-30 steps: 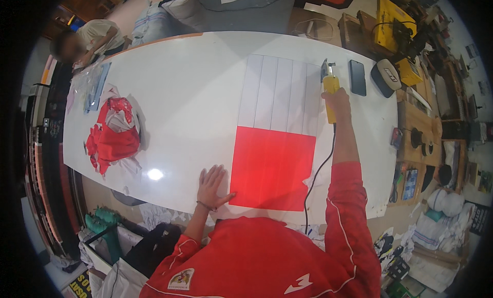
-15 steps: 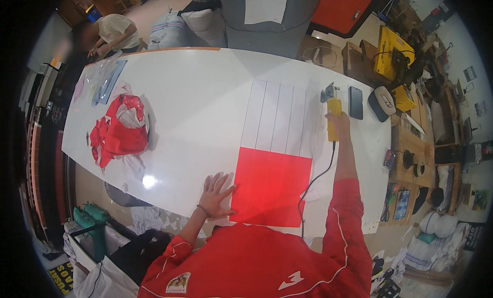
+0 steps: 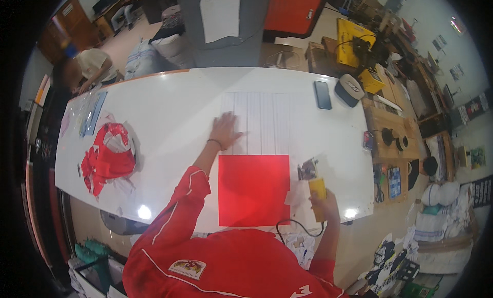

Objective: The person unfolds a red fabric piece on a white table, then uses a yellow electric cutter to cut along pre-drawn lines. After cutting, the person folds the resulting fabric strips and places them aside. Finally, the person unfolds a red sports jersey with the number 13 and begins cutting along its outline.

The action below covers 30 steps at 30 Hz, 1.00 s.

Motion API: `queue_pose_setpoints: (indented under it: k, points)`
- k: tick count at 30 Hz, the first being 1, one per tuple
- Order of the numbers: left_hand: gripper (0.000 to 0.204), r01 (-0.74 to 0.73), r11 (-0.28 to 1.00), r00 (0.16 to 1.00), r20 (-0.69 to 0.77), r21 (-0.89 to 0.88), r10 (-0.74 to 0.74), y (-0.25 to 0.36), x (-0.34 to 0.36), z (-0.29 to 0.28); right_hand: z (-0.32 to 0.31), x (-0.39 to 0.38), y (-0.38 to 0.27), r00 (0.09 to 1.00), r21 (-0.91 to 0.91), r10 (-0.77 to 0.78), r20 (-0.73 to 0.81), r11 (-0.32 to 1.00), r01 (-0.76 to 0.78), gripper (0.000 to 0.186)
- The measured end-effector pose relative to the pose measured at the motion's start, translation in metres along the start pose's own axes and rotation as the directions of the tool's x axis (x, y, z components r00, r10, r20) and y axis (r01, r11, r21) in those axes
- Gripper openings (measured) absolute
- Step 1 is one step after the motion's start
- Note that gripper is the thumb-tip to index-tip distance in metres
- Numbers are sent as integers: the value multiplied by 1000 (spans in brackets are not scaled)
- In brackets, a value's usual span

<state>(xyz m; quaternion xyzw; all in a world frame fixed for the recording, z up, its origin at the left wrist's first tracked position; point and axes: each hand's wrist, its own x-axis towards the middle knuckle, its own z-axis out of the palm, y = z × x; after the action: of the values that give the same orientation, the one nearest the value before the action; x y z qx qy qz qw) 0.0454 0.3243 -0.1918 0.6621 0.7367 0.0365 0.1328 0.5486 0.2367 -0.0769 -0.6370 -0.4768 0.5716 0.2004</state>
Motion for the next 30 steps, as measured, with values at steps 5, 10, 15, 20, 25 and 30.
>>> queue_pose_setpoints:
  k: [5, 10, 15, 20, 25, 30]
  points:
    - [87, 113, 985, 993, 28, 132, -117, -59, 3, -11, -11, -60, 46, 982, 63, 171, -78, 984, -167, 38]
    - [98, 445, 886, 895, -24, 132, -446, -125, -40, -28, -10, -88, 49, 974, 45, 202, -102, 979, -198, 38]
    - [103, 247, 969, 960, -133, -10, -246, -56, -142, 10, 16, -75, 43, 997, 50, 66, 24, 996, -68, 40]
    - [100, 63, 996, 998, -12, -62, -64, 40, -267, 42, 41, -59, 47, 992, -9, 31, 125, 999, -31, 43]
    - [98, 106, 990, 994, -3, -95, -107, 66, -319, 46, 45, -87, 67, 987, -145, 54, 153, 989, -32, 45]
    - [99, 48, 992, 999, -5, -114, -49, 64, -335, 54, 42, -133, 91, 999, -399, -43, 1, 916, 40, 48]
